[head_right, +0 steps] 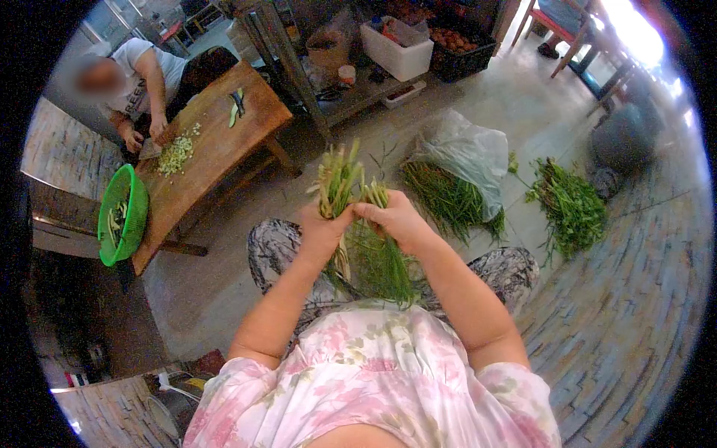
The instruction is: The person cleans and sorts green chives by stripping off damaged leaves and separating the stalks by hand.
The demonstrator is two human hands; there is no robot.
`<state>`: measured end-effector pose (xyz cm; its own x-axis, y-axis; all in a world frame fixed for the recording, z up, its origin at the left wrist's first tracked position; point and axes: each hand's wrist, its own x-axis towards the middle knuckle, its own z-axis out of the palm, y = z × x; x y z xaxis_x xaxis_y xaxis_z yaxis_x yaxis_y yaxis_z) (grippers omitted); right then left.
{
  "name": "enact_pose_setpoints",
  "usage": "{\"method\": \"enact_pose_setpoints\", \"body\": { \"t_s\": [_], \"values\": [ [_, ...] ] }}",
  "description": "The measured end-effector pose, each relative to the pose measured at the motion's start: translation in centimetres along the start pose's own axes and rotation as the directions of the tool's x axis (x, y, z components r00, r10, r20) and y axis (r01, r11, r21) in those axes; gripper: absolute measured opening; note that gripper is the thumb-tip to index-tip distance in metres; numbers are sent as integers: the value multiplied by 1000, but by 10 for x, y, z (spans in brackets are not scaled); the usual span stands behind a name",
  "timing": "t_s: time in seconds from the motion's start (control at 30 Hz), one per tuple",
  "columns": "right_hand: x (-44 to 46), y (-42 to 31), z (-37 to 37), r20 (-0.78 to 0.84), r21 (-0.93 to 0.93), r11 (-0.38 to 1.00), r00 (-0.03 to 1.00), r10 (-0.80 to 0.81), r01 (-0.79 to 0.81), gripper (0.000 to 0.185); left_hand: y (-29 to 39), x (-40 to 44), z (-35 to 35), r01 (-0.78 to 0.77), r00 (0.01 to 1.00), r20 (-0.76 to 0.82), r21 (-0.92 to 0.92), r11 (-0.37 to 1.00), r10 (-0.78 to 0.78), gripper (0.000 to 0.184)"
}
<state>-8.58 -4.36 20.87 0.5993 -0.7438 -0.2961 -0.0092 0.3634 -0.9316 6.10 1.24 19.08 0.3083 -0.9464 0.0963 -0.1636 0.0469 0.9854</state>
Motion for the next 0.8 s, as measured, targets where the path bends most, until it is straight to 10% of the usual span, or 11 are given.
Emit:
{"method": "enact_pose_setpoints", "body": {
  "t_s": [0.33,0.57,0.8],
  "values": [
    [-8,-1,-15,193,-3,998,979,64,-64,16,6,17,-24,251,928,-306,93,963,-213,20],
    [-14,-4,-16,175,186,966,974,145,-178,17,4,13,-23,250,967,37,-294,922,-251,25],
    [-13,-5,-10,194,185,971,974,115,-151,17,18,6,-13,319,903,378,-277,906,-203,22]
  ]
}}
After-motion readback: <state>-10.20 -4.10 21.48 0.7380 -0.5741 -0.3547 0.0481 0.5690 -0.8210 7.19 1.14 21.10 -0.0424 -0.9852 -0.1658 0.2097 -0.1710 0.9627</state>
